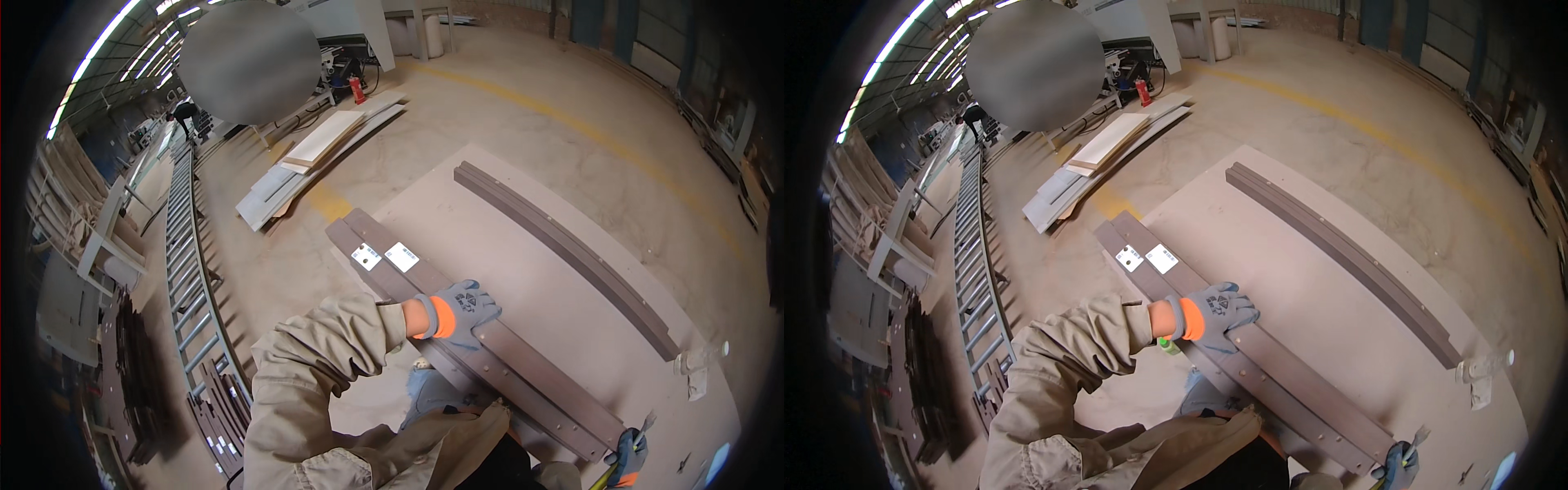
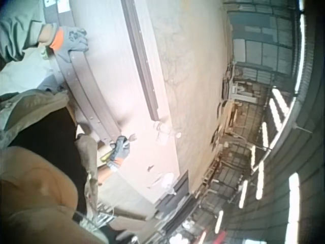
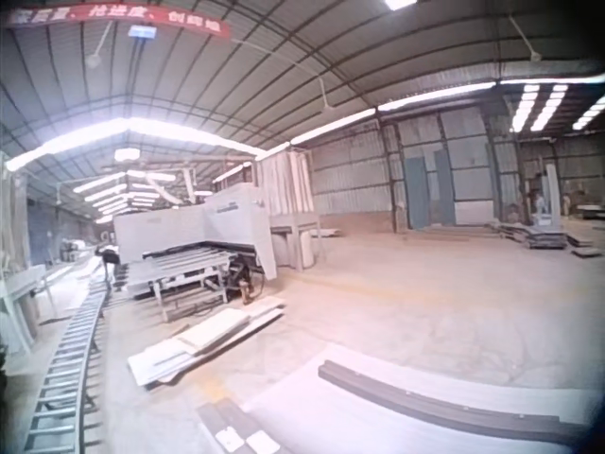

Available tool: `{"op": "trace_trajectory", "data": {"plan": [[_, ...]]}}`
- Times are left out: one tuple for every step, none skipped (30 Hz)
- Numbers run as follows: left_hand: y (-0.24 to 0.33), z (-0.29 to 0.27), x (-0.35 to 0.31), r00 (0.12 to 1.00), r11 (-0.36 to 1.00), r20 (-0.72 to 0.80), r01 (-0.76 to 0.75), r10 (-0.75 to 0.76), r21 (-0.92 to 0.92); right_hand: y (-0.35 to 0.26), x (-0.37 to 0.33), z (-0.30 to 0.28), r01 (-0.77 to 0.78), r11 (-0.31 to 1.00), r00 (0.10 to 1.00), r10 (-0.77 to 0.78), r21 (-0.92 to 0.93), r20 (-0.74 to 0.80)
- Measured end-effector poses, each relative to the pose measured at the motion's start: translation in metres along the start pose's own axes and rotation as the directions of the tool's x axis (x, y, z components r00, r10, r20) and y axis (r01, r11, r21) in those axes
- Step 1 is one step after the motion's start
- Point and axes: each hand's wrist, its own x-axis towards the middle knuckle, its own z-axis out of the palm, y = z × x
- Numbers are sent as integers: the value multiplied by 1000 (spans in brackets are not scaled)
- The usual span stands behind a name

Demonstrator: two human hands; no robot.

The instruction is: Cleaning and scraping the edges and surfaces of finished wood furniture panels on a workbench.

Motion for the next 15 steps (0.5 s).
{"op": "trace_trajectory", "data": {"plan": [[1, 1, -1, 1000, 1000, -11, 8, -8, -1, 2, 3, -3, 3, 1000, 1000, -3, -14, 3], [1, 1, -1, 1000, 1000, -22, 17, -17, -9, 3, 6, -4, 3, 1000, 1000, -3, -27, 5], [4, 1, 3, 999, 1000, -31, 18, -18, -18, 2, 8, -7, 8, 999, 1000, -8, -31, 1], [4, -1, 7, 999, 1000, -35, 16, -16, -20, 2, 10, -8, 9, 1000, 1000, -9, -22, -5], [3, -3, 10, 1000, 999, -20, 17, -18, -31, 1, 10, -8, 8, 1000, 1000, -8, -11, -9], [3, -6, 13, 1000, 999, -3, 19, -19, -42, -1, 10, -7, 7, 1000, 1000, -7, -13, -11], [1, -4, 15, 1000, 999, -1, 18, -18, -43, -5, 10, -4, -12, 999, 1000, 12, 38, -21], [-2, -1, 16, 999, 999, -32, 10, -11, -35, -6, 11, -2, -31, 995, 999, 33, 90, -29], [-3, 0, 17, 998, 1000, -64, -2, 0, -28, -4, 13, -3, -34, 996, 999, 37, 88, -33], [-5, 0, 17, 998, 1000, -63, -7, 5, -30, 0, 17, -3, -3, 999, 1000, 5, 47, -28], [-8, -1, 17, 998, 1000, -65, -6, 4, -30, 3, 20, -2, 27, 1000, 999, -27, 7, -22], [-10, 1, 15, 998, 1000, -66, -1, -1, -31, 5, 21, -2, 23, 1000, 999, -23, 4, -23], [-12, 1, 15, 998, 999, -63, -5, 3, -34, 6, 23, -1, -2, 1000, 1000, 3, 15, -13], [-13, 1, 16, 998, 1000, -59, 2, -4, -27, 5, 23, 0, -27, 999, 1000, 27, 27, -4], [-15, 0, 18, 998, 1000, -55, 8, -9, -19, 4, 22, 0, -31, 999, 999, 31, 30, -10]]}}
